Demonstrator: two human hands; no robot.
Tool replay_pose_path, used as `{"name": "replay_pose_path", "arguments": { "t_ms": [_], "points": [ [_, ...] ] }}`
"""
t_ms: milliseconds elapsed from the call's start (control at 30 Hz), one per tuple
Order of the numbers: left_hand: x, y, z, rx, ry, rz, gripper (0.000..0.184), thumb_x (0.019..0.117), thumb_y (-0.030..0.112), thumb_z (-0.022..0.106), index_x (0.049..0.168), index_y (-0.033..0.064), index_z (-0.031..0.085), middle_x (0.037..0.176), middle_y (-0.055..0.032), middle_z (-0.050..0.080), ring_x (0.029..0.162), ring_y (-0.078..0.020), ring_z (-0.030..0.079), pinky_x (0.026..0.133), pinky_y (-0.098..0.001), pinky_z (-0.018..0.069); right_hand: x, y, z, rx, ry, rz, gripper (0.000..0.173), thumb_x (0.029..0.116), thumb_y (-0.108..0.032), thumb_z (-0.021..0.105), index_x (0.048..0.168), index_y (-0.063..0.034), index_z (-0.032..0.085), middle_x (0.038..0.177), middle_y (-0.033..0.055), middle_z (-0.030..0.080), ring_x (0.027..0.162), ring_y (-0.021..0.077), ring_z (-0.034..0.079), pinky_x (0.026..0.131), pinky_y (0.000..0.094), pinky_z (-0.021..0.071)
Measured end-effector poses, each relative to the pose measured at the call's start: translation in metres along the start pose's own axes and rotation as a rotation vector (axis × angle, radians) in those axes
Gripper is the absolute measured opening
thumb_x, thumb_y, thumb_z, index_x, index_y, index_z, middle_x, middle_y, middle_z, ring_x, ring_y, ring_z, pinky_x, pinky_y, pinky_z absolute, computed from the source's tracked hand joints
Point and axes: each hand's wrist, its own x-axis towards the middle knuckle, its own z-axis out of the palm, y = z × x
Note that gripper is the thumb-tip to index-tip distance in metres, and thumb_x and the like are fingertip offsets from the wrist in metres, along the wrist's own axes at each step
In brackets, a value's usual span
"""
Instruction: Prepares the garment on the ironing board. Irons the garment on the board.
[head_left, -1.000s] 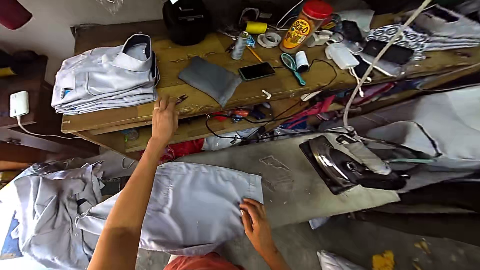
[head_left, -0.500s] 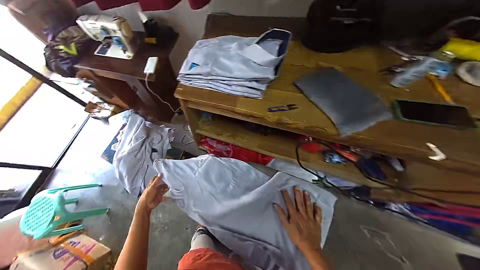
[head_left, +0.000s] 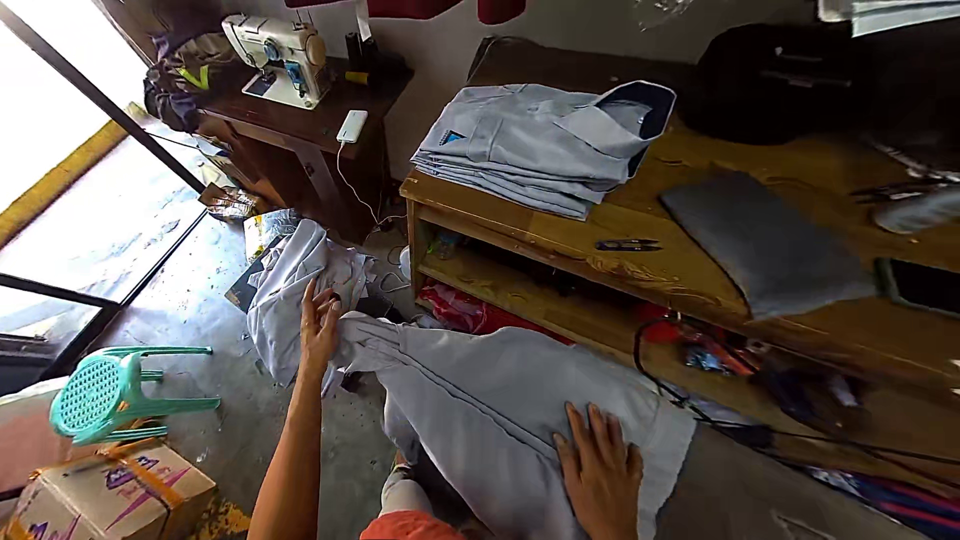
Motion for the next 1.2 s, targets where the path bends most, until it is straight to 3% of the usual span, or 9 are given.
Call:
{"name": "replay_pose_path", "arguments": {
  "t_ms": [233,367,433,500,567,667,800,967,1200],
  "points": [
    [0.026,0.025,0.031,-0.203,-0.048,-0.171,0.073,0.0993,0.016,0.063,0.159,0.0050,0.023,0.140,-0.0194,0.059,0.115,-0.0239,0.067,0.086,-0.0405,0.0594,0.035,0.049,0.010,-0.090,0.011,-0.062,0.066,0.1056,-0.061,0.022,0.156,-0.0262,0.047,0.163,0.0122,0.041,0.152,0.0431,0.032,0.117,0.0724,0.0184],
    [0.039,0.063,0.036,0.538,-0.477,-0.080,0.097,0.0948,0.025,0.072,0.166,0.0142,0.007,0.152,-0.0307,0.044,0.127,-0.0416,0.059,0.102,-0.0562,0.0516,0.036,0.043,-0.003,-0.016,0.054,-0.066,0.064,0.1056,-0.055,0.034,0.154,-0.0162,0.049,0.160,0.0196,0.042,0.149,0.0452,0.035,0.116,0.0728,0.0239],
    [0.019,0.088,0.043,0.792,-0.527,-0.014,0.099,0.0938,0.026,0.074,0.167,0.0164,0.007,0.148,-0.0353,0.045,0.124,-0.0504,0.058,0.103,-0.0643,0.0480,-0.008,0.023,-0.015,0.039,0.046,-0.131,0.058,0.1053,-0.050,0.040,0.151,-0.0170,0.053,0.158,0.0193,0.046,0.147,0.0446,0.039,0.116,0.0731,0.0276],
    [-0.013,0.109,0.054,0.909,-0.468,0.060,0.093,0.0949,0.025,0.072,0.166,0.0161,0.013,0.146,-0.0364,0.046,0.120,-0.0547,0.059,0.097,-0.0680,0.0489,-0.073,0.017,-0.020,0.062,-0.031,-0.229,0.053,0.1054,-0.051,0.042,0.149,-0.0246,0.056,0.158,0.0106,0.049,0.149,0.0381,0.040,0.117,0.0696,0.0304],
    [-0.045,0.119,0.073,0.954,-0.429,0.165,0.089,0.0923,0.024,0.074,0.164,0.0129,0.023,0.151,-0.0367,0.041,0.132,-0.0575,0.048,0.104,-0.0709,0.0424,-0.128,0.037,-0.023,0.031,-0.103,-0.264,0.052,0.1061,-0.057,0.037,0.151,-0.0342,0.052,0.161,-0.0003,0.045,0.153,0.0268,0.035,0.121,0.0602,0.0285],
    [-0.092,0.115,0.122,0.896,-0.519,0.367,0.059,0.0897,0.024,0.076,0.141,0.0015,0.058,0.140,-0.0335,0.055,0.132,-0.0542,0.050,0.106,-0.0682,0.0432,-0.161,0.080,-0.046,0.035,-0.117,-0.177,0.057,0.1041,-0.062,0.038,0.153,-0.0354,0.048,0.163,-0.0047,0.042,0.155,0.0208,0.030,0.123,0.0623,0.0218],
    [-0.157,0.083,0.194,0.746,-0.798,0.596,0.024,0.0902,0.020,0.072,0.110,0.0076,0.077,0.116,-0.0168,0.072,0.115,-0.0384,0.064,0.098,-0.0551,0.0526,-0.138,0.158,-0.114,-0.072,0.076,-0.022,0.054,0.1015,-0.049,0.047,0.146,-0.0215,0.059,0.156,0.0143,0.050,0.147,0.0405,0.042,0.113,0.0693,0.0349],
    [-0.200,0.052,0.235,0.669,-0.734,0.803,0.018,0.0948,0.017,0.063,0.104,0.0122,0.079,0.105,-0.0110,0.074,0.104,-0.0340,0.069,0.088,-0.0520,0.0564,-0.116,0.295,-0.250,-0.347,0.095,0.398,0.090,0.0809,-0.024,0.081,0.156,0.0000,0.038,0.156,0.0396,0.033,0.141,0.0680,0.027,0.103,0.0881,0.0219],
    [-0.221,0.048,0.261,0.550,-0.650,0.771,0.022,0.0968,0.010,0.056,0.093,0.0056,0.078,0.097,-0.0110,0.076,0.099,-0.0302,0.071,0.091,-0.0443,0.0576,-0.107,0.401,-0.293,-0.044,-0.143,0.510,0.074,0.0934,-0.030,0.075,0.155,-0.0061,0.042,0.129,0.0427,0.056,0.114,0.0630,0.058,0.094,0.0792,0.0414]
  ]
}}
